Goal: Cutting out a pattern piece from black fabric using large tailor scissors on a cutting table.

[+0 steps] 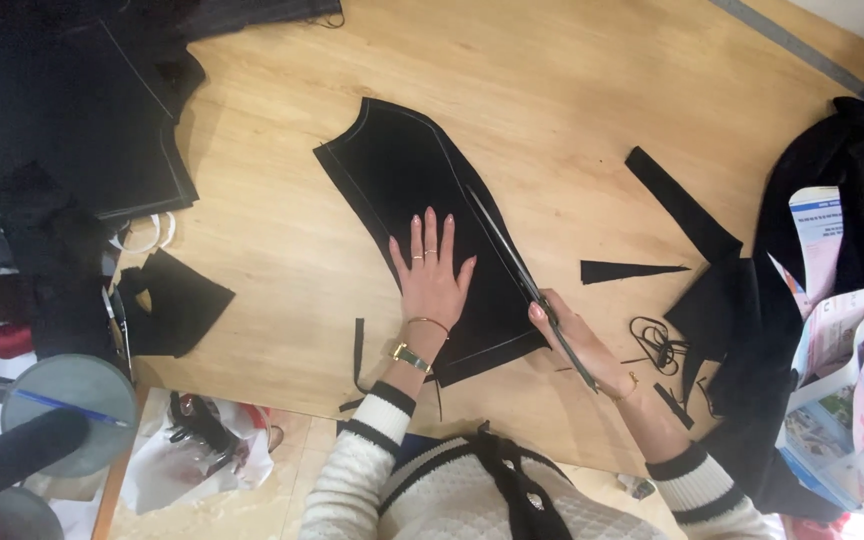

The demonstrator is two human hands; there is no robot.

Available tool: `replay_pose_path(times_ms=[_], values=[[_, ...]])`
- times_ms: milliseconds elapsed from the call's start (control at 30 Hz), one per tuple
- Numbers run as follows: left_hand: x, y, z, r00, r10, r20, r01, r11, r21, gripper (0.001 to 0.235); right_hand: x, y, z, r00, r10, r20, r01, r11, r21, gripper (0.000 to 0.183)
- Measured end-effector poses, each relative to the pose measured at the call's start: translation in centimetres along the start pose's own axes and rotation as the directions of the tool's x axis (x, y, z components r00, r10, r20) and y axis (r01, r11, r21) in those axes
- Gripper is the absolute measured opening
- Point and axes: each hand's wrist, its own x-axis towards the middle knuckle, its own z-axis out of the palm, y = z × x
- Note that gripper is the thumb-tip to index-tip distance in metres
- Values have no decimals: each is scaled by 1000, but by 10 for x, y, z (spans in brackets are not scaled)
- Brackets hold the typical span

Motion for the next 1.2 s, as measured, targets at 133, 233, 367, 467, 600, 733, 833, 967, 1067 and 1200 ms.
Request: replay_pose_path(times_ms=[133,233,367,467,600,733,833,967,1067,1200], values=[[1,1,-3,999,-15,41,14,1000,11,69,7,6,3,999,20,-37,-21,999,-48,62],[0,2,-7,997,-15,73,15,1000,7,68,14,18,6,998,11,-54,-13,999,-38,57],[0,2,-16,994,-17,103,15,1000,14,68,15,19,9,999,1,-41,-2,1000,-24,62],[3,0,-12,995,-13,94,13,1000,-2,69,26,11,10,999,2,-46,-3,999,-33,68],[0,1,-17,992,-26,122,24,999,21,67,37,7,12,999,-23,-39,23,1000,2,69],[2,2,-19,993,-26,117,25,1000,16,67,42,2,14,999,-2,-36,3,1000,27,71],[1,2,-19,993,-24,115,23,1000,12,68,45,5,19,999,-1,-42,3,999,43,69],[2,3,-21,992,-25,126,27,1000,-14,68,27,-22,14,999,39,-7,-39,995,96,70],[1,3,-21,992,-27,125,30,999,-17,67,35,-23,11,1000,12,7,-12,997,82,69],[3,2,-20,992,-28,119,32,999,-30,67,53,-19,8,1000,-5,-1,5,995,101,75]])
